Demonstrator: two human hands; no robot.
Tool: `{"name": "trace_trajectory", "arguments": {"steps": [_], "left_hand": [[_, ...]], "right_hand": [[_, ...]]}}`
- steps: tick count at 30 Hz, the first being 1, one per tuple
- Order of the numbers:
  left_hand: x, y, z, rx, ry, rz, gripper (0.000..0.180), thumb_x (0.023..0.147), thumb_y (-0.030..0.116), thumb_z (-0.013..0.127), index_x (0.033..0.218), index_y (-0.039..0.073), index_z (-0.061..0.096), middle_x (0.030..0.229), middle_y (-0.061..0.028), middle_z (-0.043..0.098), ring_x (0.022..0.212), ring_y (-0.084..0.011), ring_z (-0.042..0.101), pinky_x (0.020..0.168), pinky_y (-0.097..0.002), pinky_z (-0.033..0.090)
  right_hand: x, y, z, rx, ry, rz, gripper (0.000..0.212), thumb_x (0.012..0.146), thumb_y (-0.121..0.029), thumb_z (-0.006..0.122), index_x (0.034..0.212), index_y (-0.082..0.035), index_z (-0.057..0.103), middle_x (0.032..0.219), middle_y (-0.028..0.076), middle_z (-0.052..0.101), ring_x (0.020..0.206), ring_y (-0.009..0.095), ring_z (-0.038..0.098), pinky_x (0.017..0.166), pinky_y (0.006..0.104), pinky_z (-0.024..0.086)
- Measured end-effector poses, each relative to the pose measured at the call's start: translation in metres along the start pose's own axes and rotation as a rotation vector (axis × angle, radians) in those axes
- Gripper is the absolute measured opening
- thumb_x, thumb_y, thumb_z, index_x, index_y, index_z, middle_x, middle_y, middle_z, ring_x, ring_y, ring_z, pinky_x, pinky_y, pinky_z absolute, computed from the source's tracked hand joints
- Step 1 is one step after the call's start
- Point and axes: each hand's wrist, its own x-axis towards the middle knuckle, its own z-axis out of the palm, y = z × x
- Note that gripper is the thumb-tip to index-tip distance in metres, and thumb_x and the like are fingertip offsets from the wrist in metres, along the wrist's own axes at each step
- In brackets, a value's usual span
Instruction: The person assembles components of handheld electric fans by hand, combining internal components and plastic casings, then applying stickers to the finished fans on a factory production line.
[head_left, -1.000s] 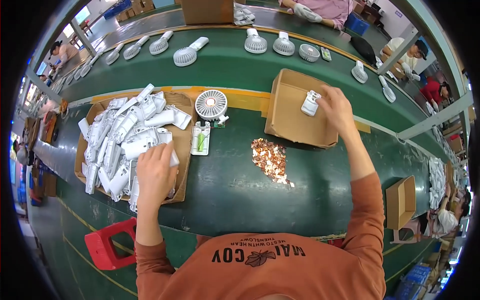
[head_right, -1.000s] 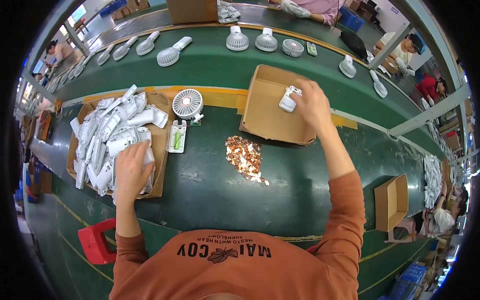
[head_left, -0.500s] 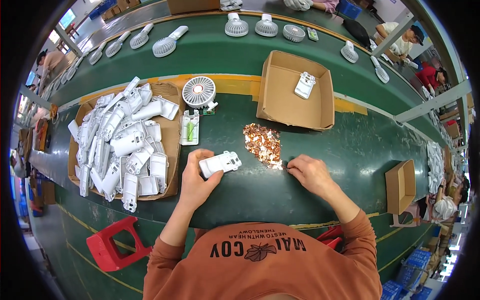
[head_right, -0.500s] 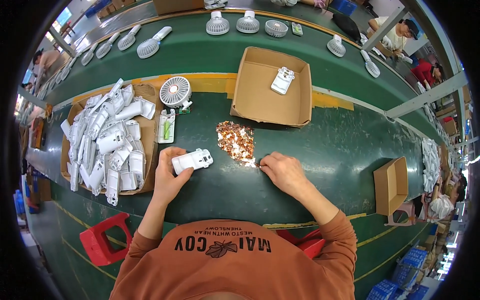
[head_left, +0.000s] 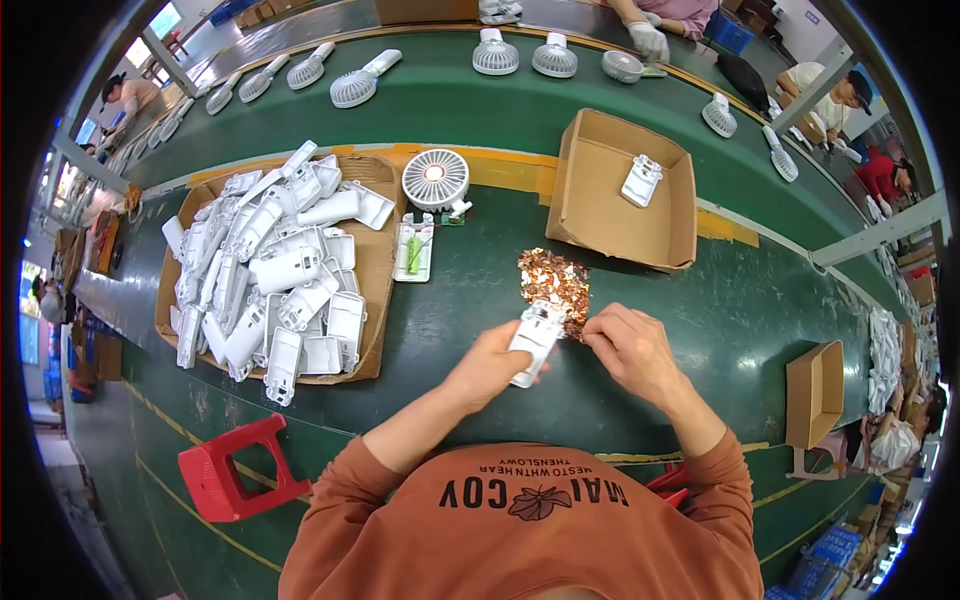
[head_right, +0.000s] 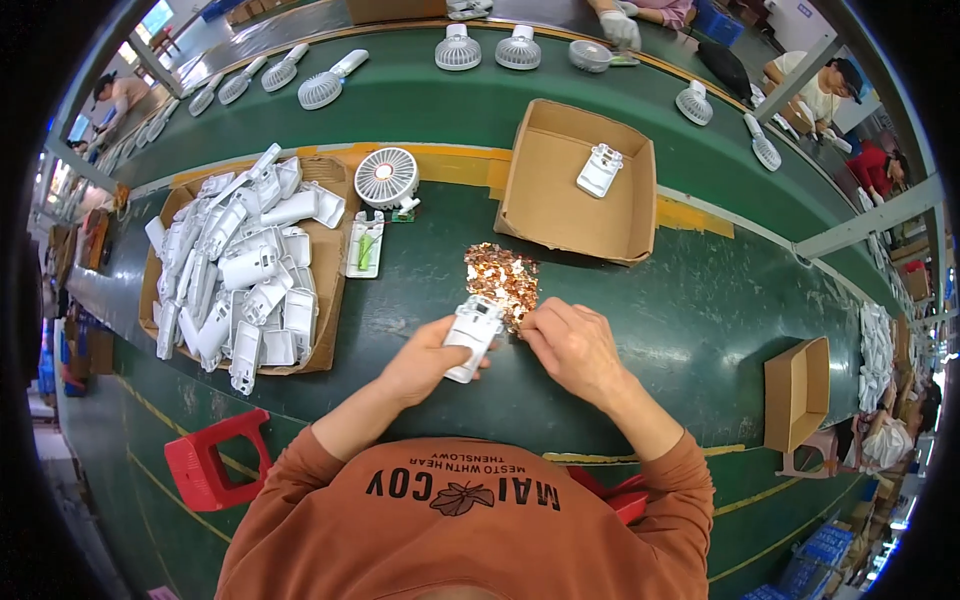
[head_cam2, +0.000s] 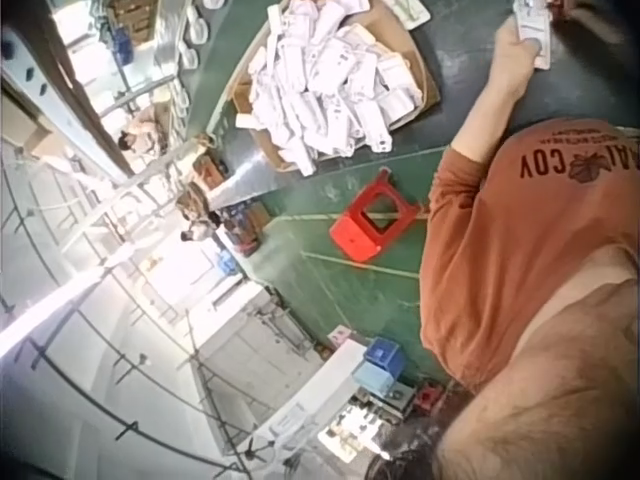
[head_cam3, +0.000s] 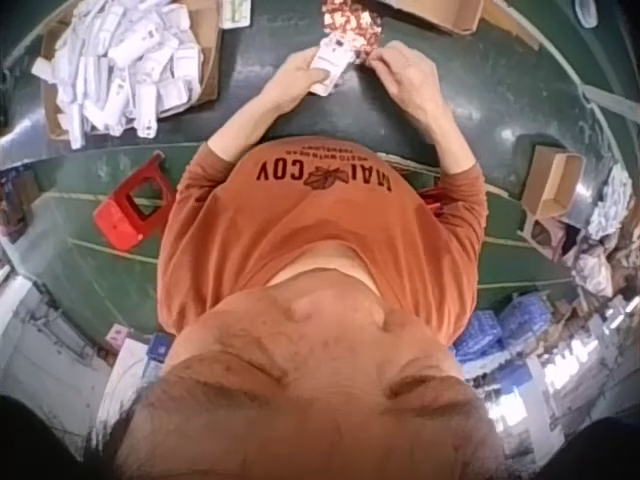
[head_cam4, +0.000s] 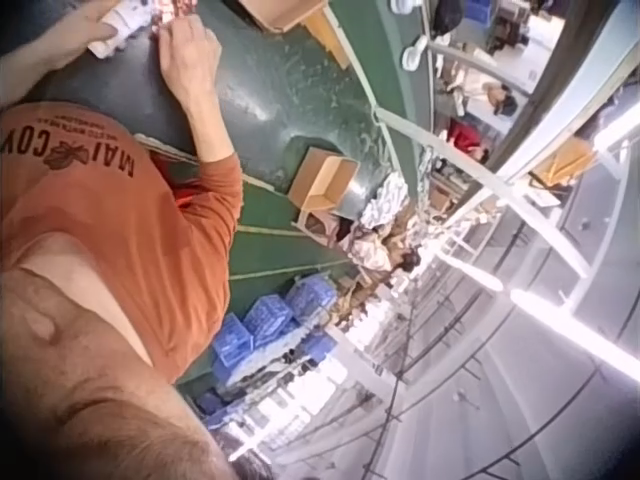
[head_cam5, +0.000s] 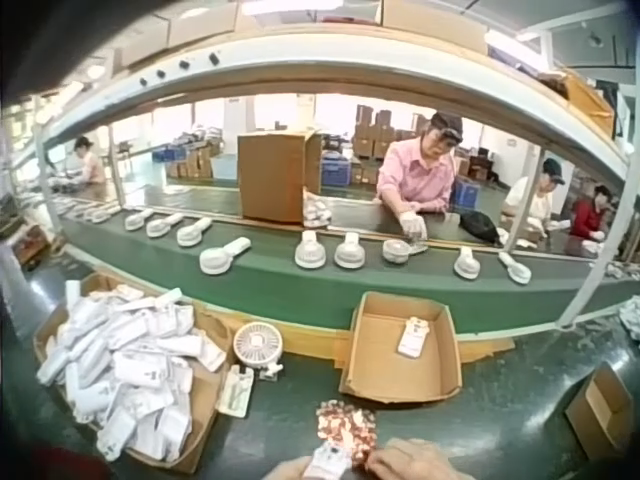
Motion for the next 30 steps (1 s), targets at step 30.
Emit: {"name": "trace_trajectory", "arguments": {"steps": [30], "left_hand": [[-0.002,0.014,0.018,0.337,0.011,0.115,0.023,0.097,0.018,0.041,0.095,0.0,0.055,0.085,-0.0077,0.066,0.067,-0.0128,0.064,0.056,-0.0256,0.052]], "right_hand": [[0.018,-0.022,0.014,0.427,-0.068,0.351,0.014,0.08,-0.008,0.061,0.092,-0.002,0.058,0.08,0.012,0.063,0.072,0.028,0.063,0.064,0.0351,0.049]]}}
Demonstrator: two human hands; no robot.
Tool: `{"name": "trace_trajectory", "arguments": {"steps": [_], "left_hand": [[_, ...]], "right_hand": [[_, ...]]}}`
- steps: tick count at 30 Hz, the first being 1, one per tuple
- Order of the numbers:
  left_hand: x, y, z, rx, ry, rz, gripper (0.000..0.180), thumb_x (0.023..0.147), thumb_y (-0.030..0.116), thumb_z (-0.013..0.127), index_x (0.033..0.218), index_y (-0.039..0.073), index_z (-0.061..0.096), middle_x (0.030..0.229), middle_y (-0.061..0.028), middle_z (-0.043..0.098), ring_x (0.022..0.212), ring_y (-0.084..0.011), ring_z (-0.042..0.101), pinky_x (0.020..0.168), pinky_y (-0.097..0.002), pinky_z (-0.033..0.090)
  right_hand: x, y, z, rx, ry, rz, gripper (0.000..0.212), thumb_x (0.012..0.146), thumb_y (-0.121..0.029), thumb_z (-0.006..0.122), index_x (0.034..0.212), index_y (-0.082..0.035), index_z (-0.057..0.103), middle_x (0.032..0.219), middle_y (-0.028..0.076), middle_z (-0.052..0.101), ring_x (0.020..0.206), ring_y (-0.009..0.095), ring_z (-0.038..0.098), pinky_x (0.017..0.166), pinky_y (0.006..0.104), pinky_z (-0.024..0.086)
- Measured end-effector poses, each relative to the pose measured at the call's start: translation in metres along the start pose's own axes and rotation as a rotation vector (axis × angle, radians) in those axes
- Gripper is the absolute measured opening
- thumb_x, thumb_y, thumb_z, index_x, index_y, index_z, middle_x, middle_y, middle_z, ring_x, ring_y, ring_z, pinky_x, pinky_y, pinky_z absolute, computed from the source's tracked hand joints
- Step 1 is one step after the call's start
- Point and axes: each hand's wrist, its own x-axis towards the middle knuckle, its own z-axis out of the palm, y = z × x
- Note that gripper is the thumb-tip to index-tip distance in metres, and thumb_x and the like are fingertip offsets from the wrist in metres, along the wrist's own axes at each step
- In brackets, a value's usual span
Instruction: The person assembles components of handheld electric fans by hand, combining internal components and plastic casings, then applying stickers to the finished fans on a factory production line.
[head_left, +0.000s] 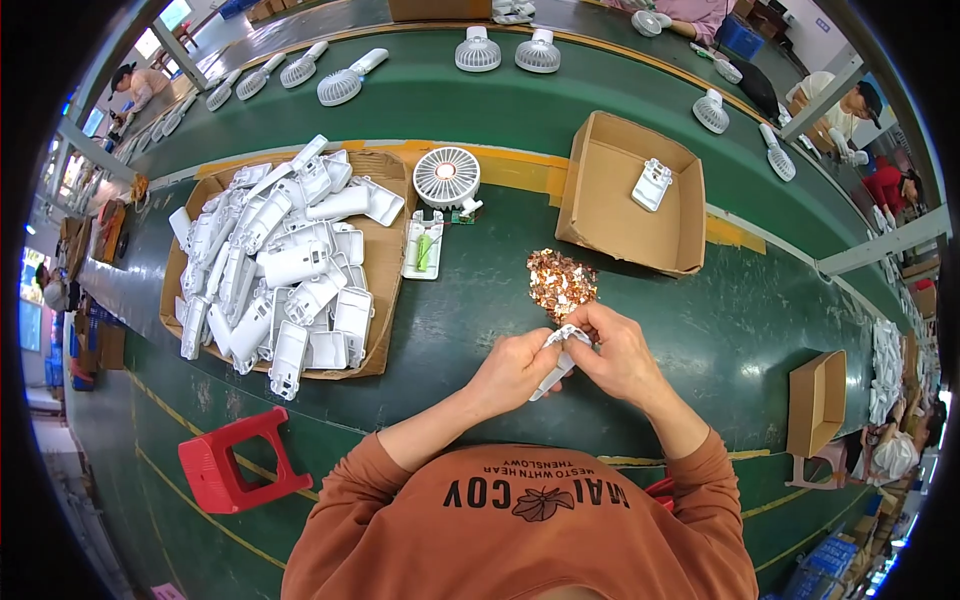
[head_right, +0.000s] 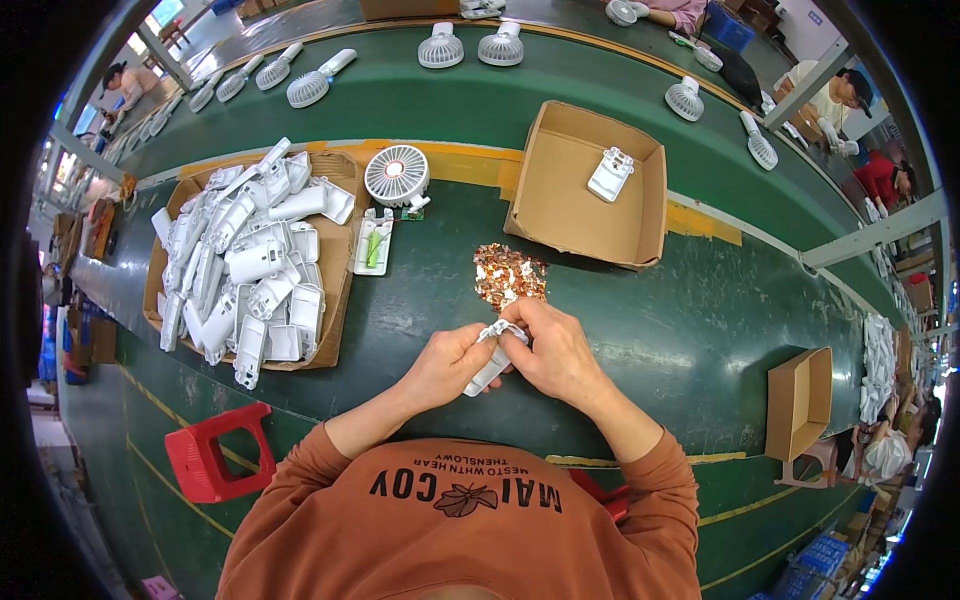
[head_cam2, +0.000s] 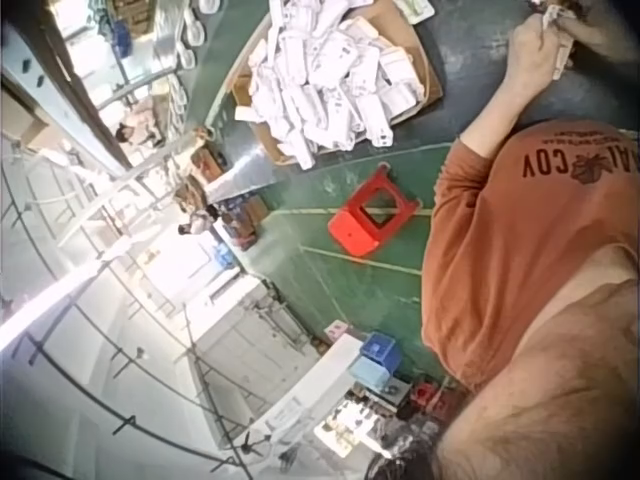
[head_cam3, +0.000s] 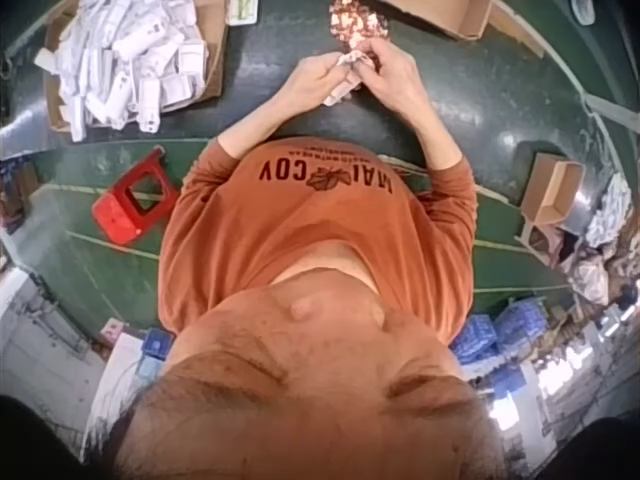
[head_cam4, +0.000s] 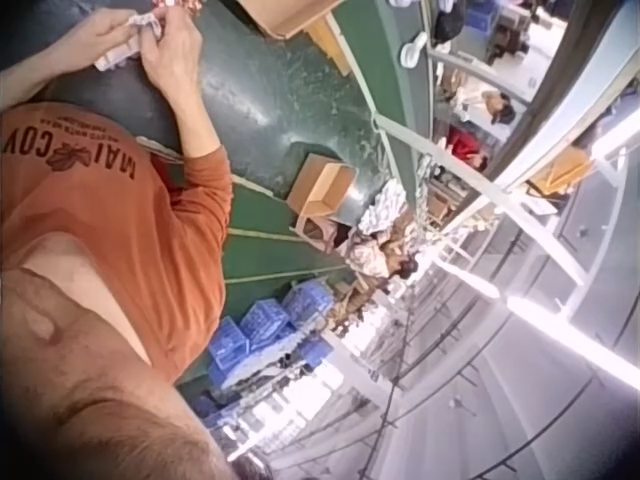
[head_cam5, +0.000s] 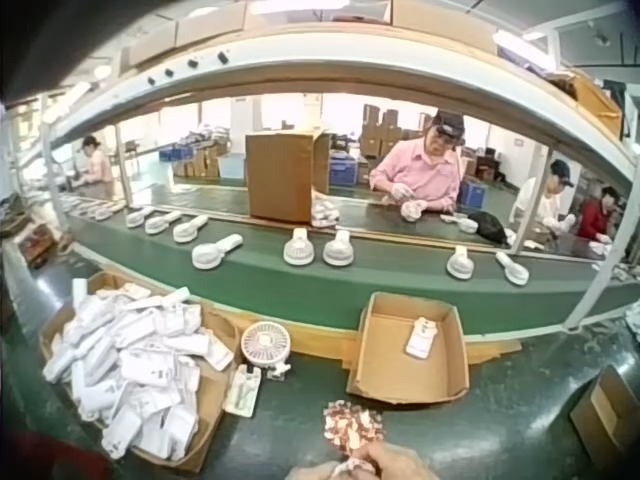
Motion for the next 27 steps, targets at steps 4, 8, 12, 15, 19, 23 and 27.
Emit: {"name": "trace_trajectory", "arguments": {"steps": [4,8,12,15,19,23,27], "left_hand": [[0.001,-0.005,-0.001,0.02,-0.009,-0.008,0.021,0.096,0.016,0.043,0.095,0.0,0.055,0.085,-0.0074,0.066,0.067,-0.0127,0.064,0.056,-0.0253,0.052],[0.002,-0.004,-0.001,-0.001,-0.01,-0.042,0.018,0.094,0.016,0.045,0.096,0.0,0.055,0.086,-0.0072,0.066,0.068,-0.0125,0.064,0.056,-0.0252,0.052],[0.003,0.0,-0.001,-0.037,0.01,-0.065,0.017,0.092,0.015,0.047,0.096,0.0,0.055,0.086,-0.0069,0.066,0.069,-0.012,0.064,0.057,-0.0253,0.052],[0.003,0.0,0.0,-0.045,0.013,-0.066,0.017,0.092,0.015,0.048,0.095,0.0,0.055,0.086,-0.0066,0.066,0.068,-0.0118,0.063,0.057,-0.0251,0.052],[0.002,-0.003,0.0,-0.037,0.024,-0.033,0.018,0.093,0.016,0.048,0.093,0.001,0.056,0.085,-0.0062,0.065,0.068,-0.0114,0.063,0.057,-0.0248,0.052],[0.003,-0.005,-0.005,-0.002,0.062,-0.021,0.02,0.091,0.016,0.048,0.094,-0.002,0.057,0.079,-0.007,0.066,0.063,-0.0125,0.062,0.056,-0.0274,0.051],[-0.013,0.004,-0.021,0.091,0.208,0.146,0.021,0.09,0.018,0.055,0.1,0.0,0.054,0.085,-0.0098,0.065,0.067,-0.0158,0.063,0.059,-0.029,0.05]], "right_hand": [[0.0,0.003,0.002,0.02,-0.024,0.05,0.015,0.08,-0.009,0.061,0.093,-0.001,0.058,0.081,0.013,0.063,0.072,0.027,0.063,0.064,0.035,0.049],[0.002,0.002,-0.001,0.115,-0.063,0.077,0.015,0.081,-0.009,0.061,0.093,-0.001,0.058,0.082,0.013,0.063,0.071,0.026,0.063,0.063,0.0352,0.049],[0.005,0.001,-0.005,0.035,-0.076,0.032,0.015,0.08,-0.009,0.061,0.093,-0.001,0.057,0.082,0.013,0.062,0.072,0.027,0.063,0.064,0.0355,0.049],[0.006,0.001,-0.006,0.003,-0.071,-0.02,0.016,0.08,-0.009,0.061,0.094,-0.002,0.057,0.083,0.013,0.062,0.073,0.028,0.062,0.065,0.0357,0.048],[0.007,0.0,-0.004,-0.034,-0.074,-0.046,0.017,0.079,-0.008,0.062,0.094,-0.002,0.057,0.082,0.013,0.062,0.073,0.029,0.062,0.065,0.0358,0.048],[0.011,-0.003,-0.003,-0.06,-0.092,0.006,0.017,0.08,-0.009,0.063,0.095,-0.002,0.058,0.08,0.011,0.061,0.07,0.023,0.062,0.064,0.0326,0.049],[0.043,0.004,-0.013,0.152,-0.05,0.071,0.02,0.083,-0.008,0.065,0.101,-0.002,0.06,0.085,0.0,0.061,0.074,0.007,0.056,0.064,0.0232,0.047]]}}
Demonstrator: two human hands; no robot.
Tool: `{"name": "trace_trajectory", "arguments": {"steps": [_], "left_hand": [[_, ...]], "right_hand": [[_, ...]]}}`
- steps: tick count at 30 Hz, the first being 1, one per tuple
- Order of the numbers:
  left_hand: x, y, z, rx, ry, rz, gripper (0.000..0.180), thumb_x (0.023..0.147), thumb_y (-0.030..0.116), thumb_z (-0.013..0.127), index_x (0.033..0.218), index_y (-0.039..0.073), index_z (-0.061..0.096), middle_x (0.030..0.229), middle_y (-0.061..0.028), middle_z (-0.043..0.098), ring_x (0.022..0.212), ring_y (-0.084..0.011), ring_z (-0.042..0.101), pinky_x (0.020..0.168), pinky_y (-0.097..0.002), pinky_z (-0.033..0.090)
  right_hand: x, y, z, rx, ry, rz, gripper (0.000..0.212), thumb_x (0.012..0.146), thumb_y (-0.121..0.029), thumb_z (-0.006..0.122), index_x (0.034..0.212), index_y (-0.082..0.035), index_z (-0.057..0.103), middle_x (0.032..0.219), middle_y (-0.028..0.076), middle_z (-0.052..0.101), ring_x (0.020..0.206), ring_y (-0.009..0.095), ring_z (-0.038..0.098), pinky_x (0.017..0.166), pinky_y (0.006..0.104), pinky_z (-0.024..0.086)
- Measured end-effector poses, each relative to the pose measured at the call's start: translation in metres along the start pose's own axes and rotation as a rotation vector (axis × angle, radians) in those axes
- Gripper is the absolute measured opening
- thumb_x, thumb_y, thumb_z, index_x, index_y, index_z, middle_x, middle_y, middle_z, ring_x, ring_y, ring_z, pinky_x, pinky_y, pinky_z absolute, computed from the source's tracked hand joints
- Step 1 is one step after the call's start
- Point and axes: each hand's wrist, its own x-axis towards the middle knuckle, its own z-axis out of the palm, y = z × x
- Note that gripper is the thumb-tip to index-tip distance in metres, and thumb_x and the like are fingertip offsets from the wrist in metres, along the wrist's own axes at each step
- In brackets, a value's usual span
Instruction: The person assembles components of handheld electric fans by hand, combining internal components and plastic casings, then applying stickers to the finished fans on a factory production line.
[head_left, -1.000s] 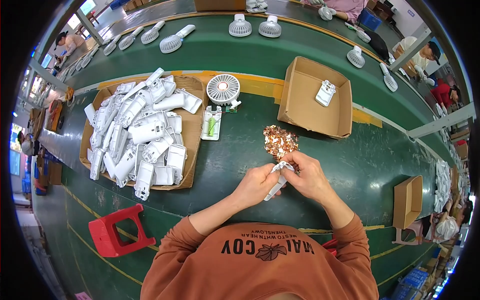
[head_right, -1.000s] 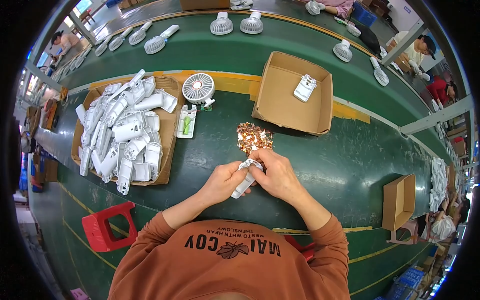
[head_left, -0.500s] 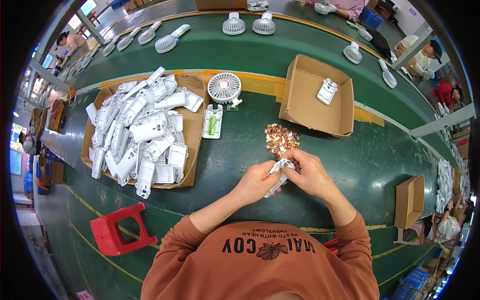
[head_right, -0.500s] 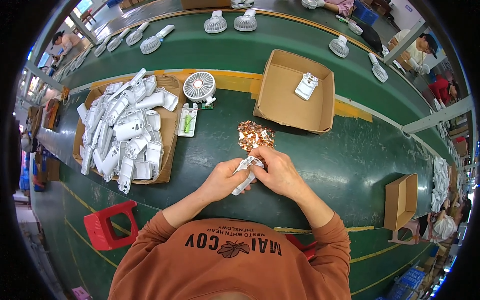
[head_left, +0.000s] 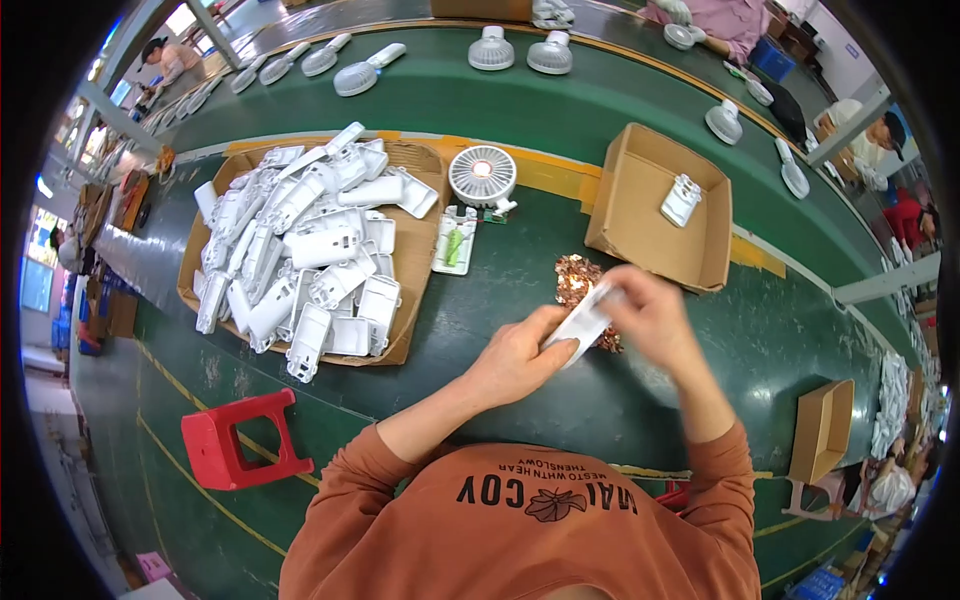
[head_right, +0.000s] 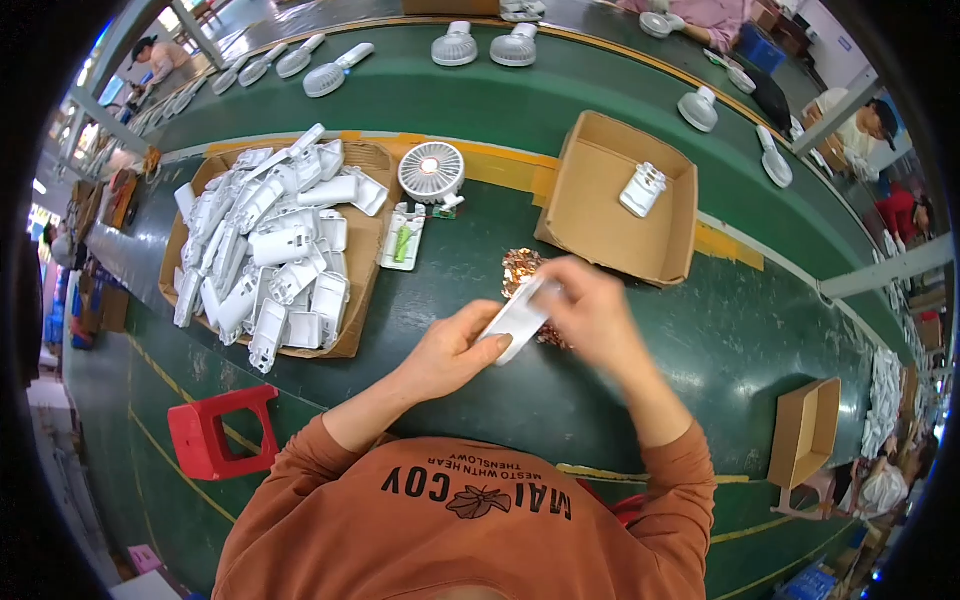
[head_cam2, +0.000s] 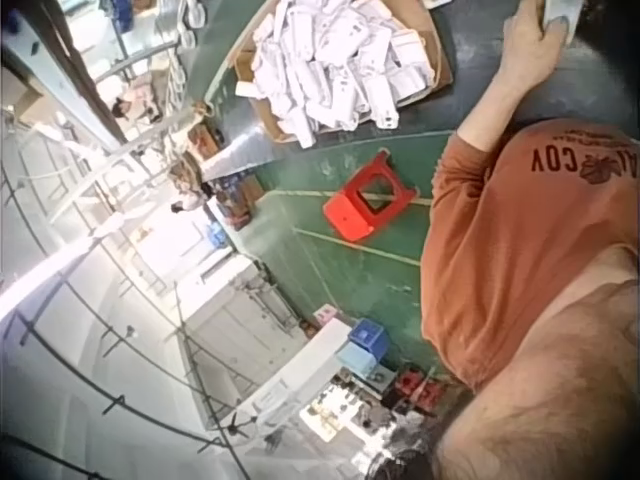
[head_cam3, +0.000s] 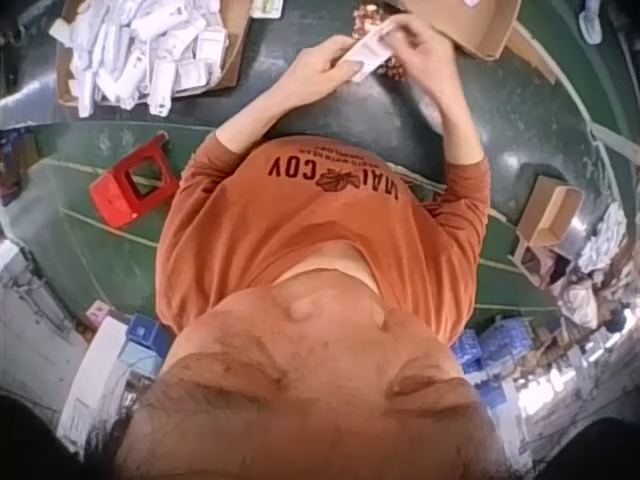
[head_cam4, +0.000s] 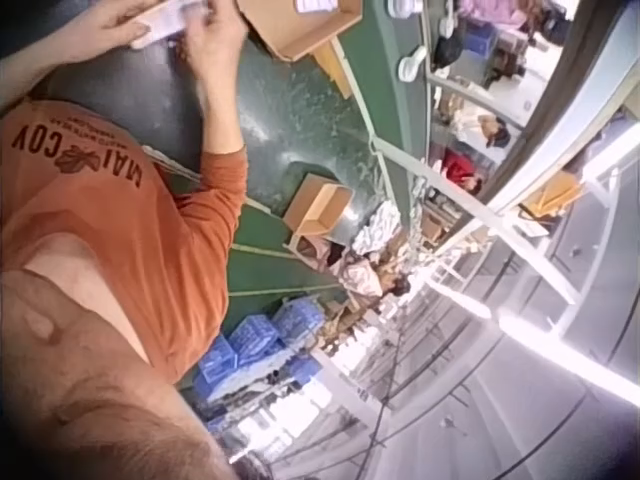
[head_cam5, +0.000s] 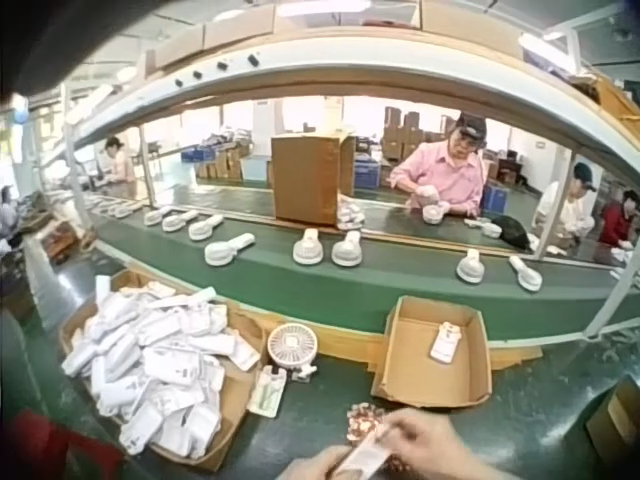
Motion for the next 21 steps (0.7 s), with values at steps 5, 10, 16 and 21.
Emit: {"name": "trace_trajectory", "arguments": {"steps": [5,10,16,21], "left_hand": [[-0.031,0.011,-0.052,0.593,0.412,0.429,0.03,0.079,0.012,0.069,0.105,0.003,0.056,0.093,-0.0099,0.063,0.072,-0.0195,0.062,0.063,-0.0298,0.05],[-0.076,0.015,-0.112,1.08,0.777,0.297,0.027,0.071,0.009,0.07,0.095,0.005,0.059,0.09,-0.0116,0.061,0.082,-0.0311,0.059,0.071,-0.039,0.047],[-0.112,0.007,-0.161,1.402,0.714,-0.108,0.028,0.065,0.011,0.071,0.089,0.007,0.057,0.085,-0.0118,0.057,0.083,-0.0315,0.057,0.071,-0.0419,0.044],[-0.111,0.005,-0.154,1.425,0.73,-0.091,0.027,0.067,0.004,0.064,0.093,0.007,0.058,0.087,-0.0098,0.059,0.087,-0.0306,0.056,0.075,-0.0397,0.043]], "right_hand": [[0.096,0.07,-0.105,-0.043,0.339,0.073,0.027,0.087,-0.017,0.061,0.112,-0.006,0.062,0.091,0.001,0.064,0.074,0.008,0.059,0.061,0.0223,0.047],[0.149,0.137,-0.163,-0.235,0.436,0.181,0.032,0.087,-0.02,0.061,0.115,-0.004,0.061,0.1,0.006,0.065,0.08,0.013,0.06,0.071,0.026,0.048],[0.117,0.087,-0.126,-0.495,0.7,-0.224,0.029,0.087,-0.018,0.061,0.112,-0.003,0.061,0.101,0.009,0.063,0.088,0.017,0.059,0.079,0.0259,0.047],[0.024,0.031,-0.078,-0.058,0.291,-0.083,0.014,0.087,-0.01,0.061,0.096,0.0,0.063,0.085,0.002,0.063,0.076,0.01,0.058,0.068,0.0234,0.047]]}}
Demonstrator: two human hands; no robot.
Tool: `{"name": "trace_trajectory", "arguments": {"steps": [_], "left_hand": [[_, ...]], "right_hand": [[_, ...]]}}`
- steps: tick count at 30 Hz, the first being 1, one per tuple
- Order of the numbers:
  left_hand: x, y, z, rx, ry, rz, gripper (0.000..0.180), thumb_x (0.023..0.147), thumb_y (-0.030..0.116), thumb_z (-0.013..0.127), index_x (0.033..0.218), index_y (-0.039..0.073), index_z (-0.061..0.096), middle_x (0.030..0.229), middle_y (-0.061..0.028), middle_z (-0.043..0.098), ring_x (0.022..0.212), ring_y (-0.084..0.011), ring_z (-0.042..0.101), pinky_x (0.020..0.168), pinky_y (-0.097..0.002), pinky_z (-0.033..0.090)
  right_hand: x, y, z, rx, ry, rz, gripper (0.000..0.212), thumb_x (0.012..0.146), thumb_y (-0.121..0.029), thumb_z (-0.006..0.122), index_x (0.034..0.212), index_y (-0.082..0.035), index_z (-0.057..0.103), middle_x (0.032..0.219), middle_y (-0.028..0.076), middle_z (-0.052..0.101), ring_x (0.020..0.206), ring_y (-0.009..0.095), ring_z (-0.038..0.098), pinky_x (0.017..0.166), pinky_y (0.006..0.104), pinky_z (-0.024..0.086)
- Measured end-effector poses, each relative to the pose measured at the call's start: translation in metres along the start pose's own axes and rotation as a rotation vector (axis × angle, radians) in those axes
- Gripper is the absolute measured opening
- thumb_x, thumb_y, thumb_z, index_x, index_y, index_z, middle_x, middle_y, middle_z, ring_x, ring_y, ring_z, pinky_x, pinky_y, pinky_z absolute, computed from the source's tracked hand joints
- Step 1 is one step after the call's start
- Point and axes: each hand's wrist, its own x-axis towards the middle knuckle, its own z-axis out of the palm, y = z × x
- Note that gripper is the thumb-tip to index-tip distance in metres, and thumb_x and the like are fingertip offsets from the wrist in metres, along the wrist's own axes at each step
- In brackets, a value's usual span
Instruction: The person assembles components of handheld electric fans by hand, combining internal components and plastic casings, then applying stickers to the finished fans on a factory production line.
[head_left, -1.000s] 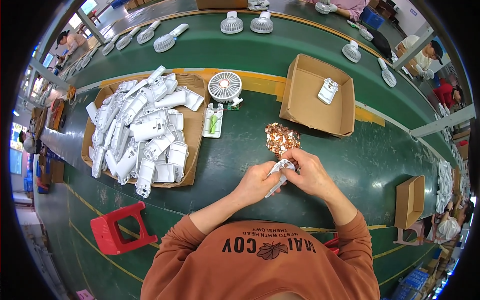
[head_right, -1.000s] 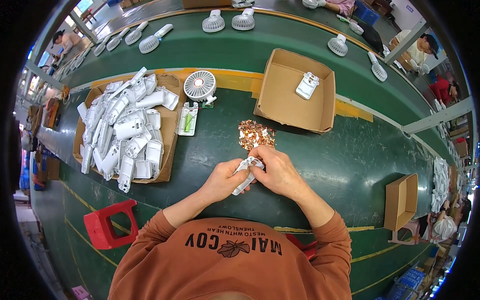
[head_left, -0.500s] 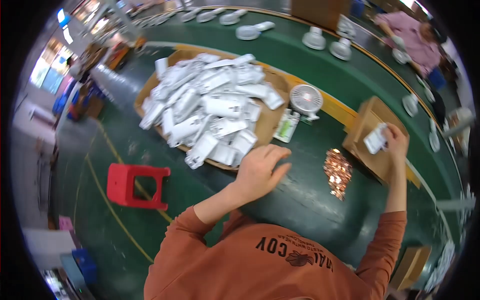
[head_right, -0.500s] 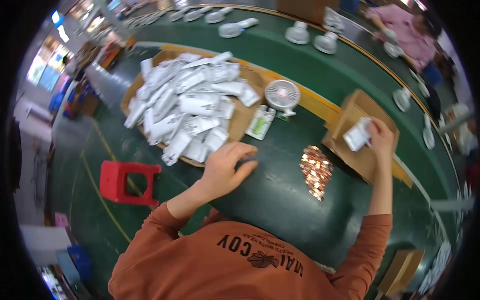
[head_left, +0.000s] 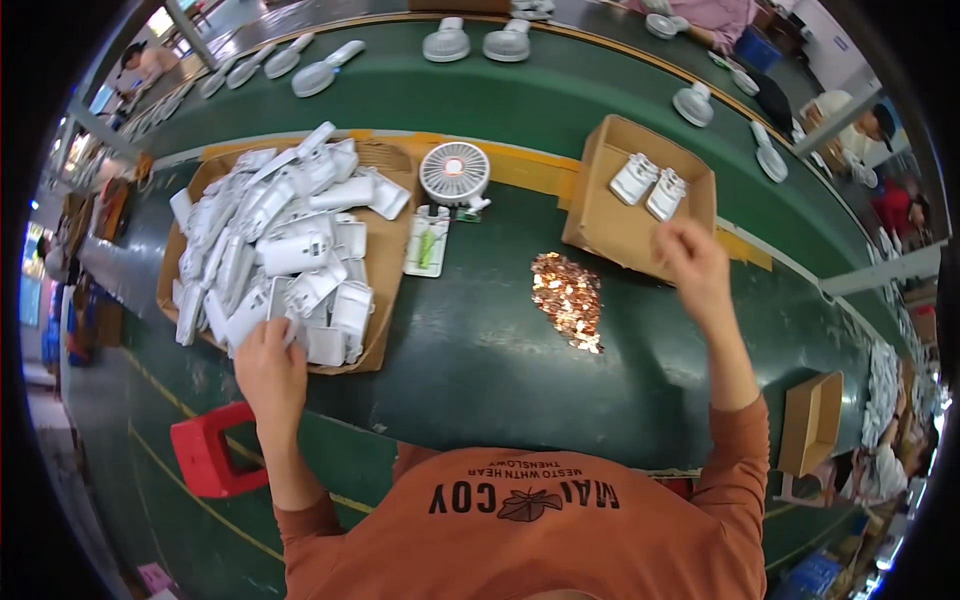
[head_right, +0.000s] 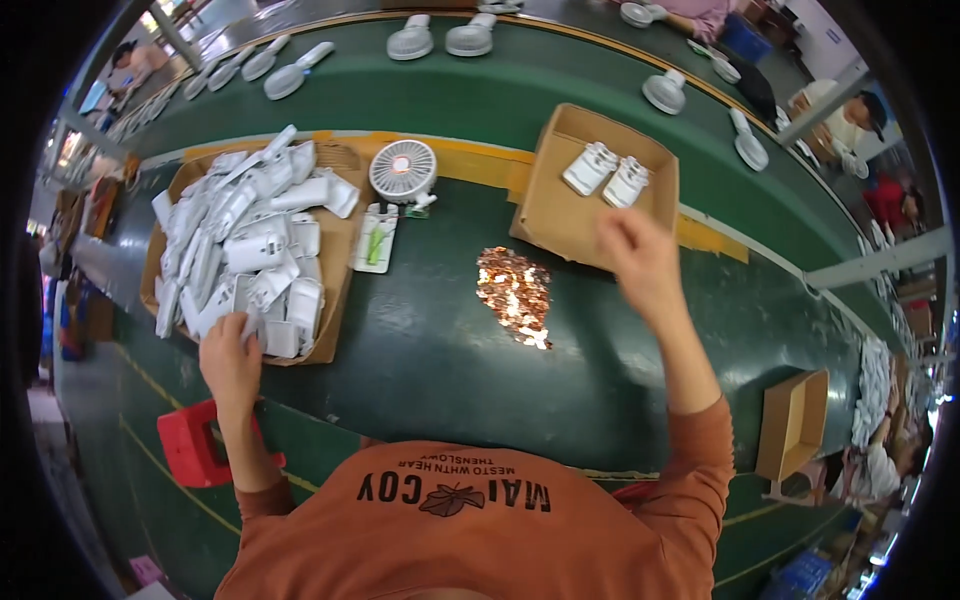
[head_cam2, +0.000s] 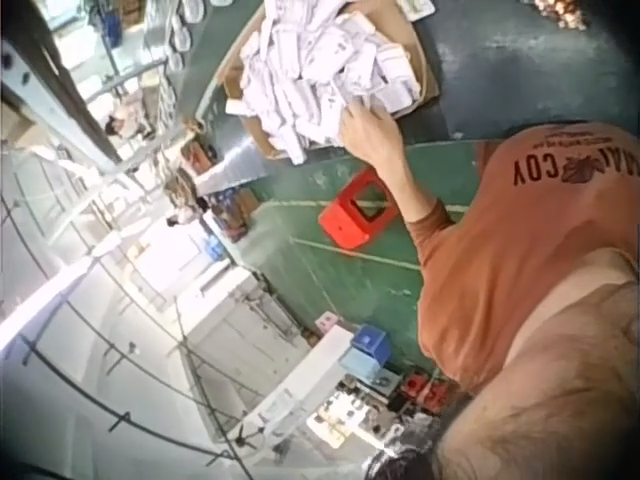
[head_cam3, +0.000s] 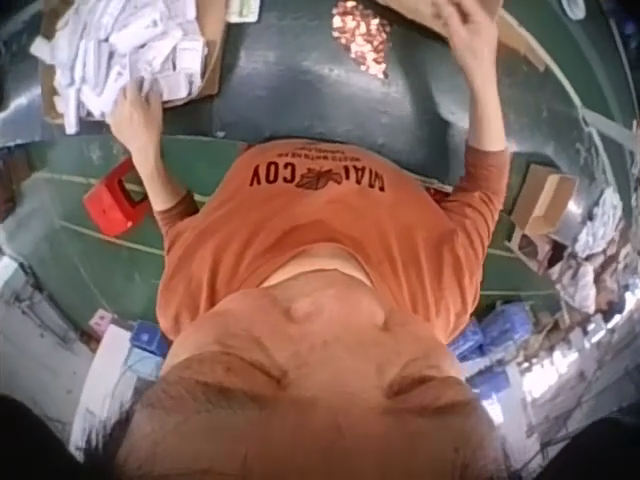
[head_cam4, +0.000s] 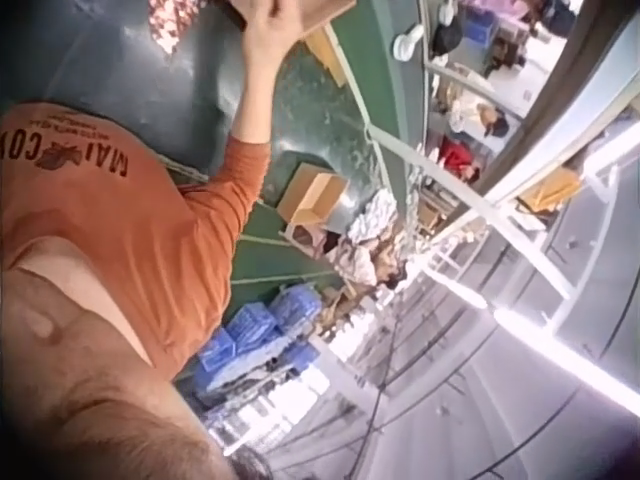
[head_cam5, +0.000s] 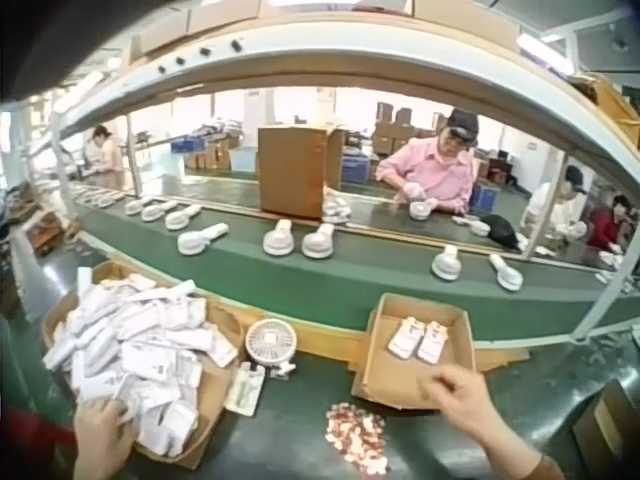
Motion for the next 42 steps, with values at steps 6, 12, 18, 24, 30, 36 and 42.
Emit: {"name": "trace_trajectory", "arguments": {"steps": [6,12,18,24,30,36,42], "left_hand": [[0.014,0.091,-0.024,-0.311,0.208,0.442,0.017,0.061,-0.001,0.062,0.076,0.006,0.058,0.086,-0.0059,0.057,0.091,-0.0279,0.052,0.081,-0.043,0.038],[0.005,0.132,0.025,-0.585,-0.022,0.793,0.013,0.067,0.004,0.059,0.078,0.008,0.054,0.107,-0.0068,0.057,0.102,-0.0272,0.052,0.086,-0.0419,0.041],[0.005,0.115,0.055,-0.747,-0.207,0.712,0.019,0.07,-0.011,0.052,0.086,0.0,0.053,0.107,-0.0155,0.058,0.094,-0.0357,0.058,0.082,-0.0406,0.049],[0.001,0.146,0.048,-0.731,-0.208,0.47,0.045,0.073,0.003,0.066,0.113,-0.001,0.046,0.103,-0.0198,0.057,0.093,-0.0378,0.057,0.081,-0.0411,0.048],[-0.001,0.158,0.072,-0.714,-0.281,0.362,0.065,0.073,0.009,0.07,0.128,0.0,0.04,0.104,-0.021,0.057,0.094,-0.0358,0.059,0.08,-0.0386,0.048],[0.0,0.186,0.069,-1.87,-1.101,-0.42,0.042,0.085,0.003,0.054,0.126,0.003,0.043,0.101,-0.0128,0.061,0.091,-0.0201,0.063,0.076,-0.0319,0.052],[-0.005,0.214,0.065,-1.962,-1.182,-0.409,0.036,0.085,-0.001,0.047,0.12,0.002,0.045,0.101,-0.009,0.06,0.086,-0.0167,0.061,0.073,-0.0304,0.052]], "right_hand": [[-0.076,0.015,0.024,-0.347,-0.252,-0.06,0.01,0.079,-0.008,0.064,0.087,-0.002,0.064,0.08,0.012,0.062,0.068,0.023,0.061,0.062,0.0305,0.048],[-0.082,0.012,0.041,-0.48,-0.225,-0.143,0.008,0.079,-0.01,0.064,0.083,-0.004,0.063,0.079,0.01,0.061,0.071,0.03,0.06,0.062,0.0373,0.049],[-0.09,0.005,0.033,-0.641,-0.322,-0.189,0.008,0.08,-0.015,0.063,0.083,-0.007,0.062,0.079,0.009,0.061,0.073,0.031,0.061,0.063,0.0402,0.049],[-0.092,0.006,0.034,-0.64,-0.314,-0.198,0.007,0.081,-0.015,0.062,0.084,-0.008,0.061,0.079,0.009,0.06,0.07,0.031,0.061,0.061,0.0403,0.05],[-0.089,-0.003,0.038,-0.814,-0.418,-0.309,0.006,0.082,-0.014,0.059,0.081,-0.008,0.058,0.076,0.009,0.056,0.065,0.028,0.061,0.058,0.0398,0.05],[-0.083,-0.001,0.039,-0.766,-0.385,-0.482,0.007,0.08,-0.013,0.06,0.079,-0.007,0.056,0.073,0.007,0.053,0.068,0.025,0.058,0.06,0.0371,0.046],[-0.076,-0.034,0.056,-0.515,-0.155,-0.568,0.012,0.072,-0.005,0.067,0.078,-0.007,0.057,0.072,0.005,0.055,0.064,0.024,0.055,0.059,0.0348,0.04]]}}
